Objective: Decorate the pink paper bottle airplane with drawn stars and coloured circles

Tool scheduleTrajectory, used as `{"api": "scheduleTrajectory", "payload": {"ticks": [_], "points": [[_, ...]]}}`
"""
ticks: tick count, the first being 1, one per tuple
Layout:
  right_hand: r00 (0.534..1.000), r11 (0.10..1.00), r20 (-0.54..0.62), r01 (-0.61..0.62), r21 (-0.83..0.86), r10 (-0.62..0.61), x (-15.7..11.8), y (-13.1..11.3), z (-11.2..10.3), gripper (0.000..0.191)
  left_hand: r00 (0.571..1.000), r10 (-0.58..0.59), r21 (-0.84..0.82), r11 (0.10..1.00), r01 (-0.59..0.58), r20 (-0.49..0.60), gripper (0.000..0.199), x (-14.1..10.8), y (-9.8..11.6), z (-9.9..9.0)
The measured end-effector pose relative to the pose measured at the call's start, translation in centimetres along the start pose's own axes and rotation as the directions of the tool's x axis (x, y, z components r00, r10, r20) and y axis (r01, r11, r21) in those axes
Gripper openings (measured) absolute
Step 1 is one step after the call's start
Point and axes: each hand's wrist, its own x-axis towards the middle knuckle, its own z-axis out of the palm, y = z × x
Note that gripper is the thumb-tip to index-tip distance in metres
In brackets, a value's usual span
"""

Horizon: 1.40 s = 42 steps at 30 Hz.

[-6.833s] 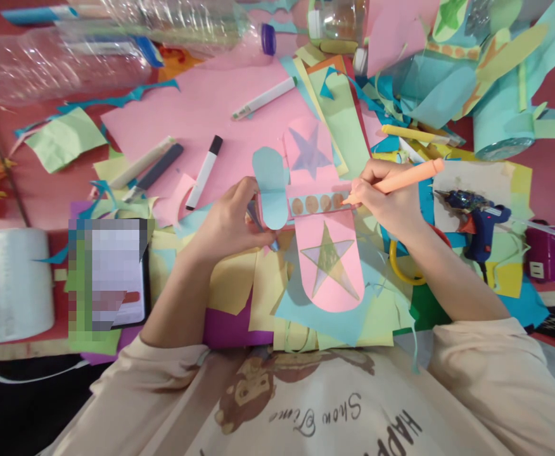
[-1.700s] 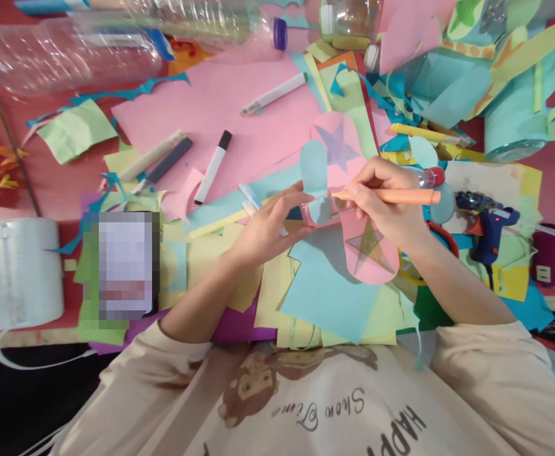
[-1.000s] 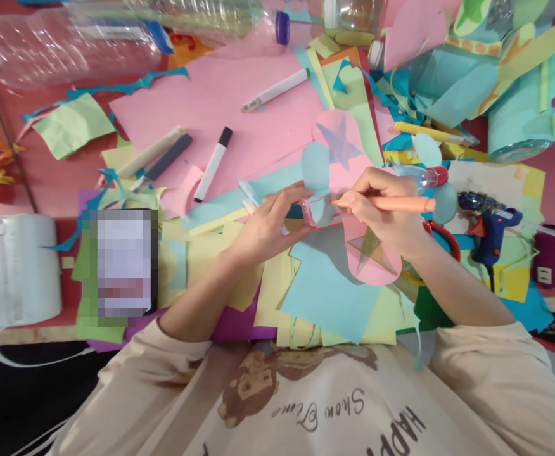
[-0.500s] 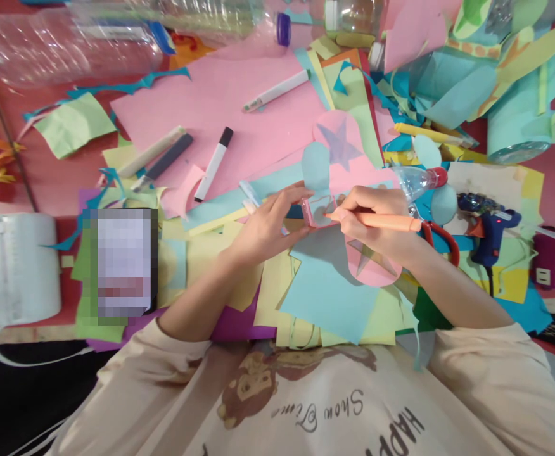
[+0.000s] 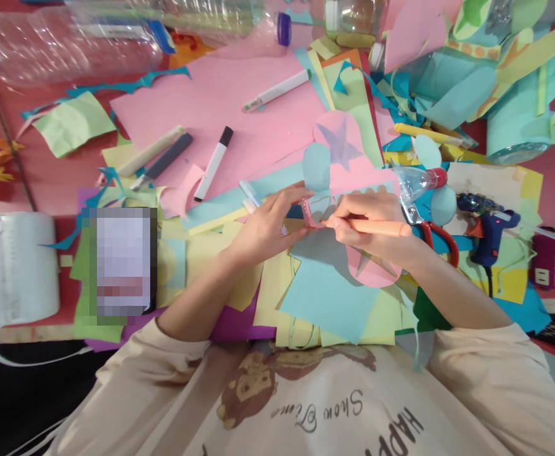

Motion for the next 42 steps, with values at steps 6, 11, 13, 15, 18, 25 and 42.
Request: {"api": "scheduleTrajectory", "payload": {"ticks": [6,11,13,15,18,25,42], "points": [[0.971,0.979,-0.235,0.005,0.202,0.044,-0.09,0.1,-0.17,0.029,0.998,0.06,0.078,0.995,-0.059,-0.009,0.045,0.14,0.01,0.02],[0.971,0.985,-0.228,-0.03,0.171,0.069,0.04,0.24,0.16,0.03,0.993,0.116,0.084,0.99,-0.112,-0.036,0.051,0.26,0.07,0.05],[0.974,0.988,-0.213,-0.052,0.146,0.083,0.05,0.28,0.26,0.029,0.992,0.122,0.08,0.99,-0.118,-0.043,0.053,0.29,0.04,0.07],[0.974,0.99,-0.207,-0.06,0.13,0.087,0.04,0.29,0.3,0.029,0.992,0.121,0.074,0.99,-0.118,-0.044,0.055,0.3,0.01,0.08],[0.976,0.989,-0.203,-0.047,0.139,0.075,0.06,0.29,0.29,0.028,0.992,0.117,0.059,0.992,-0.115,-0.038,0.056,0.3,-0.02,0.1],[0.98,0.987,-0.183,-0.051,0.151,0.078,0.19,0.19,0.31,0.028,0.992,0.124,0.037,0.992,-0.123,-0.037,0.061,0.29,-0.11,0.16],[0.989,0.994,-0.137,-0.049,0.097,0.062,0.0,0.21,0.22,0.032,0.999,0.03,0.044,0.999,-0.029,-0.024,0.05,0.17,0.13,0.15]]}}
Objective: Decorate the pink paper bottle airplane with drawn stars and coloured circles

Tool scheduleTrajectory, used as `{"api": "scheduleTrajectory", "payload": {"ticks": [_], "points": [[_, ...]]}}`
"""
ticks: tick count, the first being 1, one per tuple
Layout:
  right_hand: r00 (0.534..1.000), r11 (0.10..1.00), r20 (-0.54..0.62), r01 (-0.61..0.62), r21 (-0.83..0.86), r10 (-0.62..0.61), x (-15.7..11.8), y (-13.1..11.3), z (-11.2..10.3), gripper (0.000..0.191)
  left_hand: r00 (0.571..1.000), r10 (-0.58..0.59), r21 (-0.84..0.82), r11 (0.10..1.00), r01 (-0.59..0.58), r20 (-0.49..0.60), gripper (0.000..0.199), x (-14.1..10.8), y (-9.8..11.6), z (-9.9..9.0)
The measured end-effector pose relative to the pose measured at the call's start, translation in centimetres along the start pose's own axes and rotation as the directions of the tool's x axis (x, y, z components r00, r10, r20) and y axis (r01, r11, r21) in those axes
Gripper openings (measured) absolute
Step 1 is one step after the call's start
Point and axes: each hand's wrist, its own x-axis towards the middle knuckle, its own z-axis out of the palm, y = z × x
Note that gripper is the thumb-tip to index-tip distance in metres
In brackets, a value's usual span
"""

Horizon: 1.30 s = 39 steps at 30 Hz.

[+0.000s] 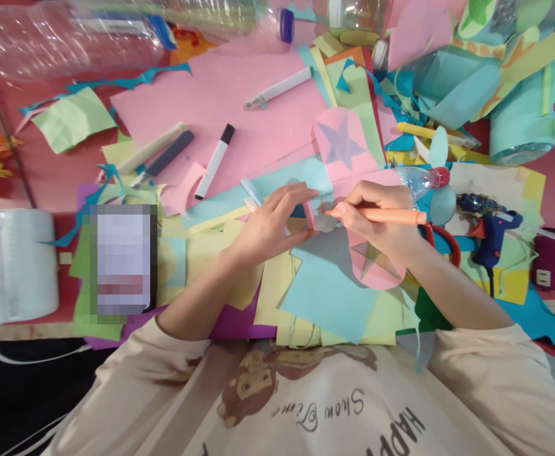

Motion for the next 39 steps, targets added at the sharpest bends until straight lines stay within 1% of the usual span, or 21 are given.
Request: {"api": "scheduleTrajectory", "payload": {"ticks": [4,10,17,21,23,25,27,29,30,39], "points": [[1.0,1.0,0.018,0.0,-0.004,0.0,0.02,-0.05,-0.06,0.032,1.0,0.025,-0.013,1.0,-0.025,-0.016,0.053,-0.02,0.0,0.01],[0.998,1.0,0.064,0.004,-0.007,-0.003,0.05,-0.24,-0.2,0.031,1.0,0.003,-0.055,0.998,-0.003,-0.007,0.057,-0.05,-0.07,0.03],[0.994,0.996,0.097,0.055,-0.074,-0.048,0.04,-0.32,-0.07,0.026,1.0,0.016,-0.025,1.0,-0.016,-0.001,0.053,-0.03,-0.18,0.04],[0.994,0.993,0.108,0.042,-0.108,-0.03,0.03,-0.25,-0.05,0.026,1.0,0.005,-0.012,1.0,-0.005,0.014,0.053,-0.03,-0.1,-0.02],[0.993,0.997,0.113,0.026,-0.069,-0.018,0.07,-0.16,-0.12,0.026,1.0,0.005,-0.009,1.0,-0.005,0.016,0.053,-0.02,-0.05,-0.04],[0.996,1.0,0.089,0.011,0.026,-0.014,0.18,-0.01,-0.19,0.027,1.0,0.014,-0.006,1.0,-0.014,0.008,0.054,-0.01,0.0,-0.08],[1.0,0.993,0.014,0.007,0.115,-0.009,0.32,0.18,-0.22,0.028,1.0,0.024,0.012,1.0,-0.024,0.001,0.054,0.0,0.03,-0.12],[0.998,0.989,-0.063,0.018,0.145,-0.009,0.43,0.37,-0.17,0.027,0.999,0.039,0.035,0.999,-0.039,0.003,0.054,0.0,0.03,-0.15],[0.997,0.989,-0.079,0.022,0.143,-0.011,0.47,0.44,-0.14,0.027,0.999,0.047,0.041,0.998,-0.047,0.003,0.054,0.0,0.02,-0.16],[0.999,0.998,-0.049,0.022,0.065,-0.018,0.34,0.39,-0.05,0.028,0.998,0.058,0.032,0.998,-0.058,0.001,0.054,0.09,0.05,-0.12]]}}
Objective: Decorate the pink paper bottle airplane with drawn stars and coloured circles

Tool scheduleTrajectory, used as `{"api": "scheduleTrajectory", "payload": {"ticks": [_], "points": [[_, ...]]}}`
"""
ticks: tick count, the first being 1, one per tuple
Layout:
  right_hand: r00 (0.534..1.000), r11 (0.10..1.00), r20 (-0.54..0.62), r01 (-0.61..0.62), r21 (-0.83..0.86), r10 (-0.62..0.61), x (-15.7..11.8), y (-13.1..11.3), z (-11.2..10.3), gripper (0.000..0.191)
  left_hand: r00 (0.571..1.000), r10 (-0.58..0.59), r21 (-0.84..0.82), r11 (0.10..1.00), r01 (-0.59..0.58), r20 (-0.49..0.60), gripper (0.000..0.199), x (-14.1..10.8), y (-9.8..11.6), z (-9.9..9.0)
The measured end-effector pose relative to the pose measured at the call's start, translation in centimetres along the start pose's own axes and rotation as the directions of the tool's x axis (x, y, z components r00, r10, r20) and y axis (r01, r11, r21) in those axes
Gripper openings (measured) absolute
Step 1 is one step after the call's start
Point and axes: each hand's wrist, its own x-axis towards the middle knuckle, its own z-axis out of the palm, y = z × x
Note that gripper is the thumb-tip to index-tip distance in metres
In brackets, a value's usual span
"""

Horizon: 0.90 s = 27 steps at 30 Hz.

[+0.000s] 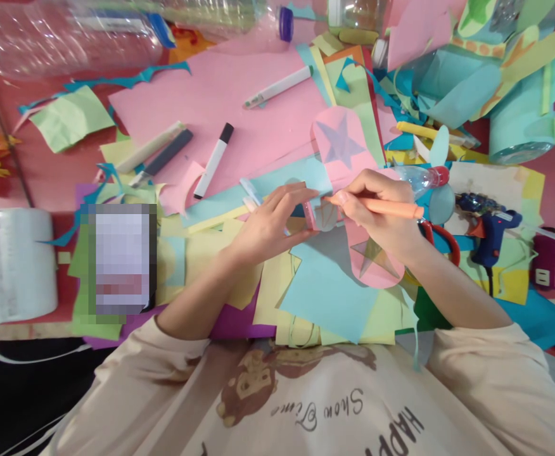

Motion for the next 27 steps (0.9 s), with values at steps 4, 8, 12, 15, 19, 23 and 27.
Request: {"api": "scheduleTrajectory", "payload": {"ticks": [4,8,12,15,19,23,27], "points": [[1.0,0.999,0.0,0.02,-0.037,-0.02,0.0,0.02,-0.1,0.029,1.0,-0.023,-0.008,1.0,0.023,0.009,0.055,-0.03,0.06,-0.04],[1.0,0.999,-0.001,0.011,-0.042,-0.012,-0.03,0.1,-0.21,0.027,0.999,-0.035,-0.001,0.999,0.035,0.012,0.054,-0.08,0.1,-0.04],[1.0,1.0,0.005,0.012,-0.012,-0.012,-0.02,0.08,-0.28,0.029,0.998,-0.056,0.004,0.998,0.056,0.028,0.053,-0.09,0.13,-0.05],[1.0,1.0,-0.001,0.011,-0.02,-0.011,0.01,-0.05,-0.3,0.031,0.998,-0.055,-0.001,0.998,0.055,0.025,0.053,-0.08,0.12,-0.05],[1.0,0.999,0.007,-0.001,-0.045,0.001,0.02,-0.25,-0.3,0.031,0.998,-0.055,-0.013,0.998,0.056,0.016,0.053,-0.05,0.16,-0.03],[0.999,0.999,0.033,-0.009,-0.039,0.01,0.01,-0.35,-0.27,0.032,0.998,-0.065,-0.022,0.998,0.065,0.019,0.052,-0.06,0.21,-0.06],[0.998,0.999,0.065,-0.018,-0.04,0.021,-0.02,-0.49,-0.19,0.035,0.997,-0.077,-0.015,0.997,0.078,0.03,0.052,-0.07,0.2,-0.09]]}}
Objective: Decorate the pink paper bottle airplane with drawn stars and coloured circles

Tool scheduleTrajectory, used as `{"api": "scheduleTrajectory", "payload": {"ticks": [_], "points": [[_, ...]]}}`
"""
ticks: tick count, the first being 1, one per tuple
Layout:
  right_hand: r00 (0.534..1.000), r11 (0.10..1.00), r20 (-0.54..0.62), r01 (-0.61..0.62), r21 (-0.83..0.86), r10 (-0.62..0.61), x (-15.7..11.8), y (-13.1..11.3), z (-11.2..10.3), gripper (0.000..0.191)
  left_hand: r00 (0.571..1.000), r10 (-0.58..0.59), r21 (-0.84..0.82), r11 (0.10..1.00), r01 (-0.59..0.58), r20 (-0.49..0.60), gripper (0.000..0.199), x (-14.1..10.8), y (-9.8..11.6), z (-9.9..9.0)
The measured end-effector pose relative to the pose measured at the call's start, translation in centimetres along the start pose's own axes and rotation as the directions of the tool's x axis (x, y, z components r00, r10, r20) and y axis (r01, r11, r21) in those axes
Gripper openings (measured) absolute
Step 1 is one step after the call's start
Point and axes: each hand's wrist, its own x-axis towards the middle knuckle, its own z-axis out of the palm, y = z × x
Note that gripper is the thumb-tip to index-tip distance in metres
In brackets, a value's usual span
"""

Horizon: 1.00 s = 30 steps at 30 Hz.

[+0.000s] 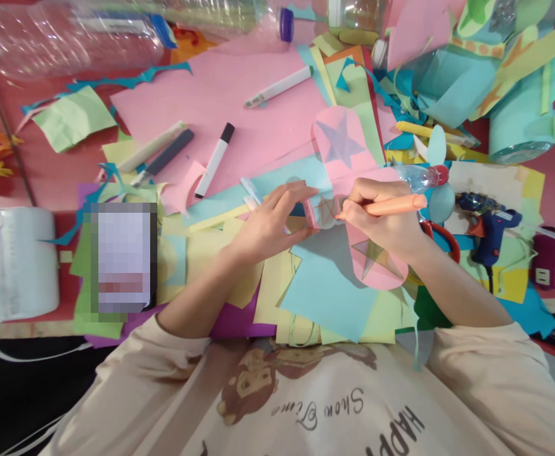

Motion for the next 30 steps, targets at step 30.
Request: {"api": "scheduleTrajectory", "payload": {"ticks": [30], "points": [[0.997,0.999,0.069,0.018,0.037,-0.02,-0.06,0.56,0.29,0.019,1.0,0.007,-0.015,1.0,-0.007,-0.02,0.053,0.06,-0.12,0.07]]}}
